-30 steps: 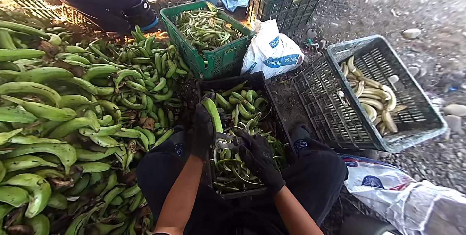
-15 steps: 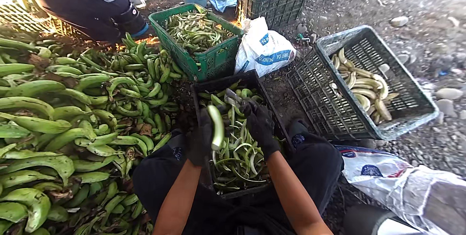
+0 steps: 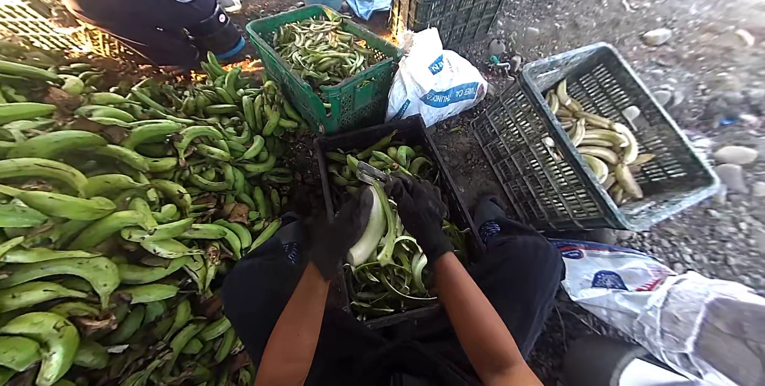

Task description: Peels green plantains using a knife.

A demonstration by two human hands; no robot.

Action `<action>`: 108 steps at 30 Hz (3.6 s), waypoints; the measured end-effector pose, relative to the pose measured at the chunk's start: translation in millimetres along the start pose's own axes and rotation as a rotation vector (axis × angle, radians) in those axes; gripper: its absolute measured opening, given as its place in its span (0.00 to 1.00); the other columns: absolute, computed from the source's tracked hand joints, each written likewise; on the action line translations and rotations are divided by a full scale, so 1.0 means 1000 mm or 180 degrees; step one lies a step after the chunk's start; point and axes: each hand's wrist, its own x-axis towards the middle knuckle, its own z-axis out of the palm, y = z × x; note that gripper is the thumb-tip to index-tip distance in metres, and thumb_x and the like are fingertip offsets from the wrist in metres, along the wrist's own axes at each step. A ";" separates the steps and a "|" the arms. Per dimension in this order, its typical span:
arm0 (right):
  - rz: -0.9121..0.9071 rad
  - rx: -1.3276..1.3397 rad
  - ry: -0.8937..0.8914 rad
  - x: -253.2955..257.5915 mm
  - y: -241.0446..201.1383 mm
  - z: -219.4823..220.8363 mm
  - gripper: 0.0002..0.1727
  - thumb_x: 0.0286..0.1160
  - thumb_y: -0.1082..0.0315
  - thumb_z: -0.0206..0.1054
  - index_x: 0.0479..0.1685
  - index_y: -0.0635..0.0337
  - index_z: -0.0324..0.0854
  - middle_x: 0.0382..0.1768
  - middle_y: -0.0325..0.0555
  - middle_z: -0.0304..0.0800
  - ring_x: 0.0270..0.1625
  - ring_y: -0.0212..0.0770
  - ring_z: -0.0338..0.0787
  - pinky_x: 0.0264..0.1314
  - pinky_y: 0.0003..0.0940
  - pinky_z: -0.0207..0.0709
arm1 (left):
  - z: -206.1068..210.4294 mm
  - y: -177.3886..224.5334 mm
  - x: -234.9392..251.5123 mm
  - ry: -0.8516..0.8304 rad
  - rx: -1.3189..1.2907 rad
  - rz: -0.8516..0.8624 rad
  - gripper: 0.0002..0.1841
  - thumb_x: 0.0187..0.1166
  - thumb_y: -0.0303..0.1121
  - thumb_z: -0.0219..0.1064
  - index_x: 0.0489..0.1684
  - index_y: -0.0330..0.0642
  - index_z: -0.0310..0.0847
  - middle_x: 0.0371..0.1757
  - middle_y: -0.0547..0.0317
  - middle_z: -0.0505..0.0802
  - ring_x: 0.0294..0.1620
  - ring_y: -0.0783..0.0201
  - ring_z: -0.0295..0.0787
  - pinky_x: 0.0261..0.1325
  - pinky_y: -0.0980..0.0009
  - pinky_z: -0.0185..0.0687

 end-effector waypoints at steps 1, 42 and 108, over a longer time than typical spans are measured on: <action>0.0020 0.0026 0.0004 0.004 -0.001 -0.002 0.30 0.86 0.34 0.44 0.74 0.30 0.82 0.63 0.53 0.89 0.68 0.61 0.83 0.63 0.69 0.71 | 0.002 0.001 -0.001 0.0017 0.0022 -0.0011 0.29 0.93 0.42 0.39 0.81 0.26 0.65 0.66 0.37 0.85 0.65 0.63 0.84 0.73 0.66 0.77; -0.0545 -0.0196 0.0506 -0.036 0.000 0.016 0.35 0.80 0.32 0.45 0.71 0.38 0.87 0.56 0.61 0.91 0.63 0.68 0.85 0.59 0.70 0.72 | 0.001 -0.015 0.019 0.0837 -0.2750 -0.0153 0.25 0.93 0.55 0.40 0.56 0.47 0.78 0.36 0.59 0.90 0.35 0.65 0.89 0.39 0.65 0.89; -0.1070 0.0505 -0.0766 -0.023 0.027 -0.031 0.34 0.79 0.31 0.52 0.65 0.44 0.89 0.51 0.46 0.93 0.60 0.51 0.87 0.64 0.62 0.76 | -0.019 -0.005 0.000 0.0593 -0.1805 0.0402 0.26 0.91 0.48 0.46 0.66 0.38 0.82 0.42 0.53 0.94 0.38 0.63 0.91 0.45 0.66 0.91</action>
